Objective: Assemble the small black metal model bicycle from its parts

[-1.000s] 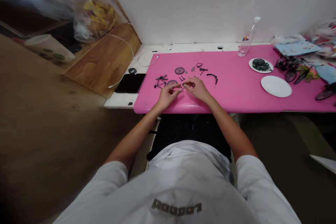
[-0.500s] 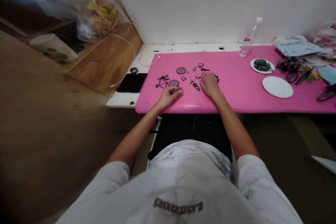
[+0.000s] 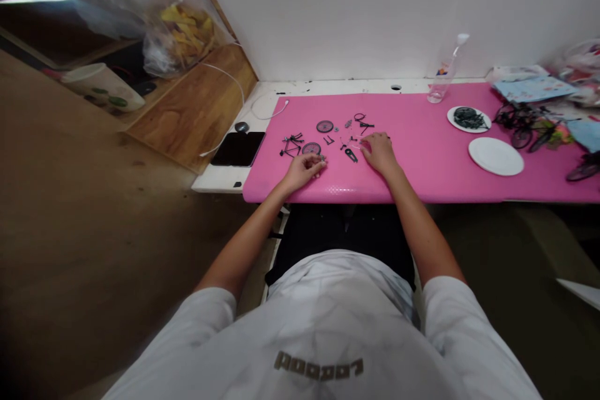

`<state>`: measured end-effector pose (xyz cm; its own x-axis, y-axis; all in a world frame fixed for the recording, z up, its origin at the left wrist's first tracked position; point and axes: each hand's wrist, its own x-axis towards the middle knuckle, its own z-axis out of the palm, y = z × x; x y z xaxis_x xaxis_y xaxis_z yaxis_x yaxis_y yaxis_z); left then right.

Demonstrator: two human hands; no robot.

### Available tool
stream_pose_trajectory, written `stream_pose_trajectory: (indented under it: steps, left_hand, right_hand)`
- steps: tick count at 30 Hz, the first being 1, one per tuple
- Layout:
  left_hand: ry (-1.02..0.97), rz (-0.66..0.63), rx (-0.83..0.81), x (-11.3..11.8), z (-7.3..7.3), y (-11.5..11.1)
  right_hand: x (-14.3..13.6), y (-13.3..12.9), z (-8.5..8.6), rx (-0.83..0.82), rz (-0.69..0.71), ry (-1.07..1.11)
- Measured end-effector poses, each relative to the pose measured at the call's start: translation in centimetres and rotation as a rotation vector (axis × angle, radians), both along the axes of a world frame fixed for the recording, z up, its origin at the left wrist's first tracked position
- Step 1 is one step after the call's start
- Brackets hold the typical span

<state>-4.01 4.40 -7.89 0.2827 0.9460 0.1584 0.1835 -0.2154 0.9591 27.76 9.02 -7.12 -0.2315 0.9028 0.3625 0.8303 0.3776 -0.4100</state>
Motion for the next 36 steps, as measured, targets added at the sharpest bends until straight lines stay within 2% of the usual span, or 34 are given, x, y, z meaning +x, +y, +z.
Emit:
stream_pose_trajectory:
  steps: [8,14,26,36]
  left_hand:
    - [0.129,0.049,0.081,0.5,0.5,-0.5]
    - [0.154,0.050,0.105,0.6,0.5,-0.5]
    - [0.138,0.048,0.104,0.7,0.7,-0.7]
    - [0.127,0.049,0.099,0.7,0.6,-0.6]
  right_hand:
    - [-1.7,-1.1,-0.9,-0.012,0.074,-0.009]
    - [-1.8,-0.4,-1.1,0.009,0.128,-0.021]
    - [-0.8,0.6,-1.5,0.012,-0.047,0.006]
    - [-0.7,0.3,-1.0,-0.020,-0.049,0.015]
